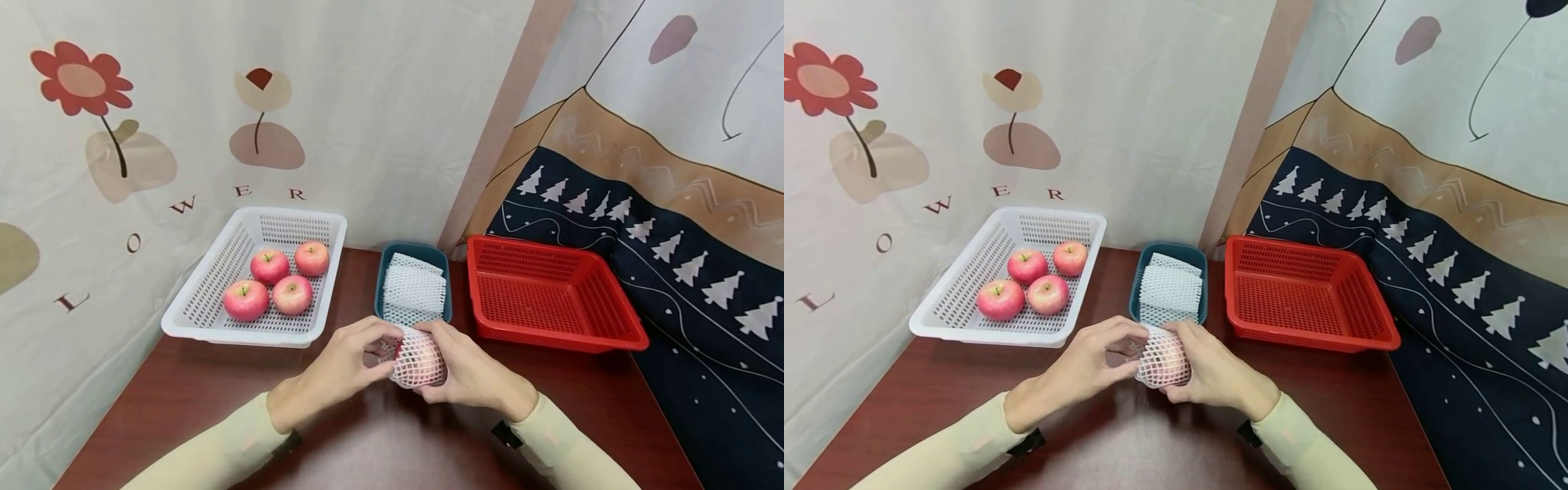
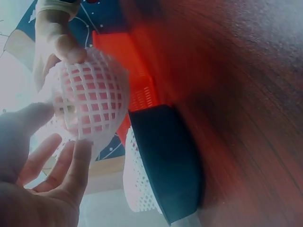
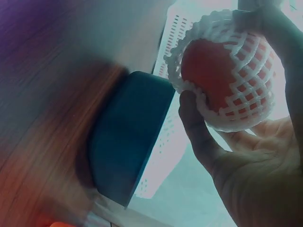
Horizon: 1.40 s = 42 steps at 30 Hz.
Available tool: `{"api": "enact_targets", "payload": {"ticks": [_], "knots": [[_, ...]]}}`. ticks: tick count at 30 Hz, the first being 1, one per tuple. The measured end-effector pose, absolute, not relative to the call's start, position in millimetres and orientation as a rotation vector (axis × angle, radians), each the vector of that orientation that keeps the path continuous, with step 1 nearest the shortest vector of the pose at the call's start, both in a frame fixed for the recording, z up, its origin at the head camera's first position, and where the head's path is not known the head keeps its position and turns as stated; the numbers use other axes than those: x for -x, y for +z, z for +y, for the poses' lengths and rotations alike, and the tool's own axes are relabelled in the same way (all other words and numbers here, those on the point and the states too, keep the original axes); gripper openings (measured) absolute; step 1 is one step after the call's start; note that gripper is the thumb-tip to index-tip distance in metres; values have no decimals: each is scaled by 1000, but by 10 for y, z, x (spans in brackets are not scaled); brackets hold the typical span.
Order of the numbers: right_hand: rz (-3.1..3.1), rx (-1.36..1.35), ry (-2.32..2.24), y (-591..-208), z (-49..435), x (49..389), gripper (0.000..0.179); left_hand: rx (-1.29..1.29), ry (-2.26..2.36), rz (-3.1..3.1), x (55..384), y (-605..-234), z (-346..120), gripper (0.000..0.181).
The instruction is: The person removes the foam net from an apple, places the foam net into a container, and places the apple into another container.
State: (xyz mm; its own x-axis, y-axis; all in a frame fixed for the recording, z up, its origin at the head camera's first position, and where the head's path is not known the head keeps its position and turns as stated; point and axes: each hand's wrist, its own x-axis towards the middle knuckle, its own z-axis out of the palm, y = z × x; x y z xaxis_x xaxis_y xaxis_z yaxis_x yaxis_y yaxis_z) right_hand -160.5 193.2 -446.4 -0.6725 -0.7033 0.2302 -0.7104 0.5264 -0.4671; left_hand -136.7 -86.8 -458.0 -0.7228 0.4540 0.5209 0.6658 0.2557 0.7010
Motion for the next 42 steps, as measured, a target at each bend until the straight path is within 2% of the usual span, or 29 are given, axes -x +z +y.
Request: {"api": "enact_targets", "payload": {"ticks": [11, 22, 28, 42], "knots": [[-2700, -1247, 1030, -4457, 1932, 1624, 96, 966, -1662, -2424, 1343, -4499, -879, 64], [-2686, -1255, 1236, -4431, 1926, 1651, 98, 893, -1691, -2542, 1367, -4468, -899, 75], [-2753, -1195, 1348, -4424, 1945, 1654, 101, 895, -1691, -2535, 1390, -4478, -935, 74], [-2770, -1157, 1338, -4349, 1905, 1640, 92, 815, -1723, -2595, 1388, -4456, -996, 69]]}}
